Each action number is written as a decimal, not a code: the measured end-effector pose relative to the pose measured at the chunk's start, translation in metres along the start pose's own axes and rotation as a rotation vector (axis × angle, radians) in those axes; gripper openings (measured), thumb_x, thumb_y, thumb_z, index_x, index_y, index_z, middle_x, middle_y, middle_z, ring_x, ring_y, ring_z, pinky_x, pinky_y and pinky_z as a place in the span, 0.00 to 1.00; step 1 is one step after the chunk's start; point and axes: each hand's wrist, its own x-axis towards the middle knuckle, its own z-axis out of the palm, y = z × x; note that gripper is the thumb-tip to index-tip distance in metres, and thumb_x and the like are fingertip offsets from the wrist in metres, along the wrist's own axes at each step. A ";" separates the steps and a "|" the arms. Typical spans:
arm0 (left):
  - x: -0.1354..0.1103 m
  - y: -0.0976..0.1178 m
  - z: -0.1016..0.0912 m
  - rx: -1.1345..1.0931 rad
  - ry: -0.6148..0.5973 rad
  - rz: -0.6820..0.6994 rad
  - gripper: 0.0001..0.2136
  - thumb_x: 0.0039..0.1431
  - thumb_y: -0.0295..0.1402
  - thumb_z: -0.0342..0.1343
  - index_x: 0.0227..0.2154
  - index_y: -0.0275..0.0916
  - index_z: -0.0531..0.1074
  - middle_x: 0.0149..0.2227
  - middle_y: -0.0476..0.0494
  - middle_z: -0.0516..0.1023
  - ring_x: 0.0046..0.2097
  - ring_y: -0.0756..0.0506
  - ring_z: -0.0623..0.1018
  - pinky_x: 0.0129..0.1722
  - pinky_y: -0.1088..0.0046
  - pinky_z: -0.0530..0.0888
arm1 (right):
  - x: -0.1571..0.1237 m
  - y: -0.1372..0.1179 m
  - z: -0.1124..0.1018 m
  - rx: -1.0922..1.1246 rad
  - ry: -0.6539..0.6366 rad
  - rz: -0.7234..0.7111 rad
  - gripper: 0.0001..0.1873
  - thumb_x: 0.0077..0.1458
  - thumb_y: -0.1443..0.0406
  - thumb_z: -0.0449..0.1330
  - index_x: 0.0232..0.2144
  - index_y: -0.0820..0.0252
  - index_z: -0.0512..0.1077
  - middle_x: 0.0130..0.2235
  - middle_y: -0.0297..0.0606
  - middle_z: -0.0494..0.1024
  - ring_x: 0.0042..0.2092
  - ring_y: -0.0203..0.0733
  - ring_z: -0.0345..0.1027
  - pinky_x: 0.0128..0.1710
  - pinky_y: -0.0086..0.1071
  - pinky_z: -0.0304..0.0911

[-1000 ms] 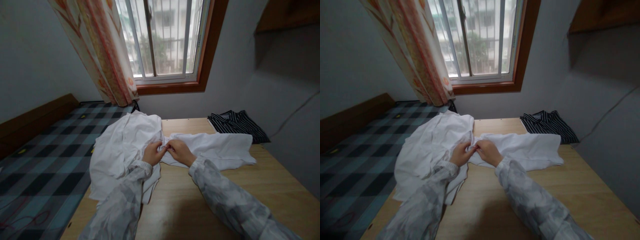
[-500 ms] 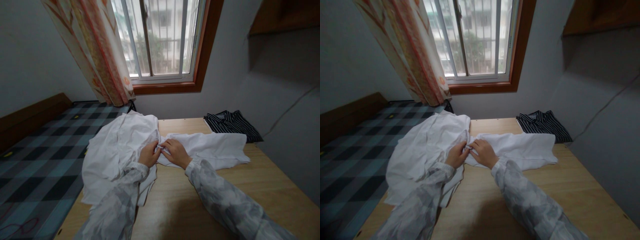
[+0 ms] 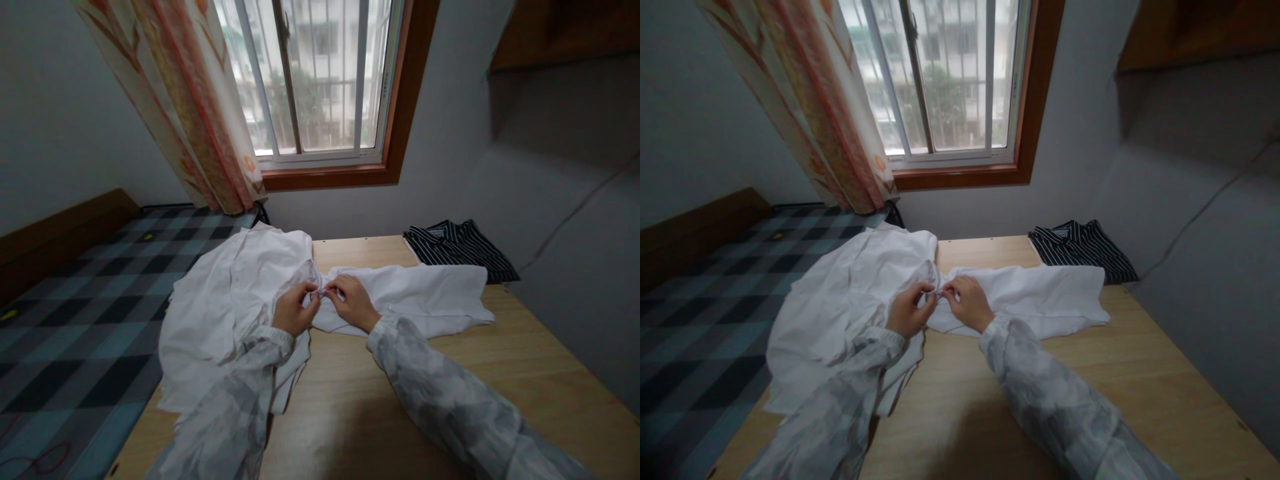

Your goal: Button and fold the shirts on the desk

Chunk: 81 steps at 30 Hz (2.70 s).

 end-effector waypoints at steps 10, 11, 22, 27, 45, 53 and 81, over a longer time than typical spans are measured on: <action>0.002 -0.002 0.002 -0.062 -0.056 0.023 0.11 0.70 0.41 0.57 0.44 0.44 0.81 0.40 0.44 0.86 0.40 0.43 0.83 0.42 0.66 0.78 | 0.001 -0.002 -0.003 0.069 0.002 -0.018 0.09 0.71 0.62 0.60 0.36 0.56 0.72 0.38 0.39 0.77 0.43 0.46 0.68 0.48 0.39 0.61; 0.002 -0.002 0.002 -0.030 -0.035 0.010 0.10 0.69 0.41 0.58 0.44 0.44 0.81 0.39 0.45 0.86 0.39 0.43 0.83 0.41 0.66 0.78 | 0.001 -0.001 -0.002 0.092 0.012 -0.003 0.09 0.71 0.62 0.60 0.36 0.56 0.72 0.38 0.39 0.77 0.43 0.46 0.68 0.48 0.39 0.61; 0.003 -0.015 0.007 -0.051 -0.083 0.077 0.11 0.70 0.41 0.58 0.43 0.43 0.82 0.42 0.42 0.87 0.44 0.41 0.84 0.47 0.64 0.78 | 0.004 0.011 0.005 0.256 -0.015 0.058 0.07 0.67 0.65 0.61 0.33 0.57 0.72 0.36 0.35 0.76 0.39 0.42 0.66 0.44 0.35 0.60; 0.005 -0.013 0.005 -0.067 -0.152 0.094 0.12 0.71 0.41 0.56 0.42 0.41 0.82 0.39 0.43 0.86 0.41 0.42 0.83 0.44 0.66 0.76 | 0.003 0.014 0.008 0.305 0.013 0.061 0.07 0.65 0.66 0.62 0.32 0.57 0.71 0.34 0.34 0.75 0.38 0.42 0.66 0.42 0.35 0.59; 0.002 -0.004 0.006 -0.096 -0.195 0.180 0.09 0.72 0.38 0.55 0.43 0.42 0.79 0.38 0.45 0.83 0.40 0.44 0.79 0.46 0.67 0.73 | 0.010 0.020 0.013 0.400 0.071 0.182 0.09 0.67 0.61 0.61 0.33 0.56 0.71 0.32 0.31 0.72 0.35 0.40 0.64 0.38 0.33 0.59; 0.007 -0.012 0.003 -0.056 0.212 -0.161 0.07 0.69 0.36 0.53 0.41 0.41 0.75 0.36 0.48 0.79 0.38 0.44 0.78 0.41 0.69 0.72 | -0.003 0.014 -0.023 0.198 0.074 0.027 0.03 0.69 0.64 0.59 0.40 0.56 0.73 0.39 0.39 0.76 0.42 0.45 0.68 0.45 0.38 0.63; -0.002 0.016 0.005 0.241 -0.157 0.259 0.14 0.67 0.47 0.61 0.32 0.43 0.75 0.31 0.44 0.78 0.35 0.43 0.76 0.43 0.61 0.69 | -0.007 0.018 -0.005 0.447 0.038 0.230 0.12 0.64 0.57 0.64 0.32 0.57 0.75 0.31 0.33 0.78 0.34 0.41 0.70 0.36 0.34 0.64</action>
